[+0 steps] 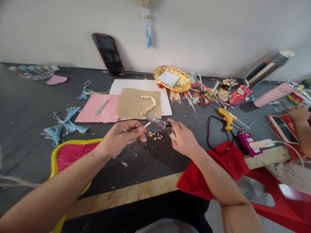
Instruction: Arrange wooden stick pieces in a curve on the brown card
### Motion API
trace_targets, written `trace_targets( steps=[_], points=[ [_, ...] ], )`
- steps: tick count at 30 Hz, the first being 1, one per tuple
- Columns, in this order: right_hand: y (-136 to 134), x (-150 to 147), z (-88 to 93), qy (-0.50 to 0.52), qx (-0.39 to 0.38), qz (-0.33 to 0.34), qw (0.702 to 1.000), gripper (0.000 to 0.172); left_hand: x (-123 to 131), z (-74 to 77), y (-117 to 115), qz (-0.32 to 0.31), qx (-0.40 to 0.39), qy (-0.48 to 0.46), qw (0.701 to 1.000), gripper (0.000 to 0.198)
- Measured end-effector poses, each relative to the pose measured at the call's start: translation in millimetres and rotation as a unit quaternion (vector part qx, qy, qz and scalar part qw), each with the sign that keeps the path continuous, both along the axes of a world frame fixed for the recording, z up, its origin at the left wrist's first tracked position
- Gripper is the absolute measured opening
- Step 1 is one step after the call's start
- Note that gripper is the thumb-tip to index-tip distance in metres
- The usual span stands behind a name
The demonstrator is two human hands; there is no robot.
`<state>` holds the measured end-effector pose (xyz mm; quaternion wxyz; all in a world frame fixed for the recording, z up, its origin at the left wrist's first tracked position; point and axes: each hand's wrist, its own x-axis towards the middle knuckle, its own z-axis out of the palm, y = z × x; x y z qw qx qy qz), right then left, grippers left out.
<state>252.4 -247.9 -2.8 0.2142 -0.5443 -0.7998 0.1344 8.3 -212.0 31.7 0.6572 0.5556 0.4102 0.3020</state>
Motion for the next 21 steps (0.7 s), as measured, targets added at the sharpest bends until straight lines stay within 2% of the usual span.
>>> trace_targets(
  steps=[4,8,10,13,15,17,18,21],
  points=[
    [2.0,3.7,6.0,0.013,-0.02,0.037,0.999,0.052,-2.7,0.0,4.9,-0.039,-0.071,-0.047,0.996,0.028],
    [2.9,6.9,9.1,0.035,-0.025,0.072,0.996,0.044,-4.0,-0.9,7.2,-0.072,-0.095,-0.076,0.99,0.033],
    [3.9,7.1,6.3,0.036,-0.016,0.062,0.997,0.047,-2.7,-1.5,6.7,-0.065,-0.067,-0.06,0.994,0.032],
    [6.2,6.1,-0.5,0.026,0.003,0.021,0.999,0.055,0.7,-0.9,4.4,-0.017,0.045,0.021,0.999,0.027],
    [7.4,5.4,-4.0,0.016,0.009,0.005,1.0,0.057,2.3,0.3,2.5,0.019,0.123,0.091,0.988,0.025],
    [7.7,5.2,-5.7,0.01,0.009,0.007,1.0,0.058,2.5,1.4,1.5,0.029,0.143,0.122,0.982,0.026],
    [7.5,5.2,-6.0,0.009,0.008,0.013,1.0,0.058,2.1,1.6,1.6,0.019,0.123,0.108,0.986,0.026],
    [6.5,5.2,-6.1,0.019,0.012,0.034,0.999,0.058,0.1,0.4,3.5,-0.039,-0.006,0.002,0.999,0.028]
  ],
)
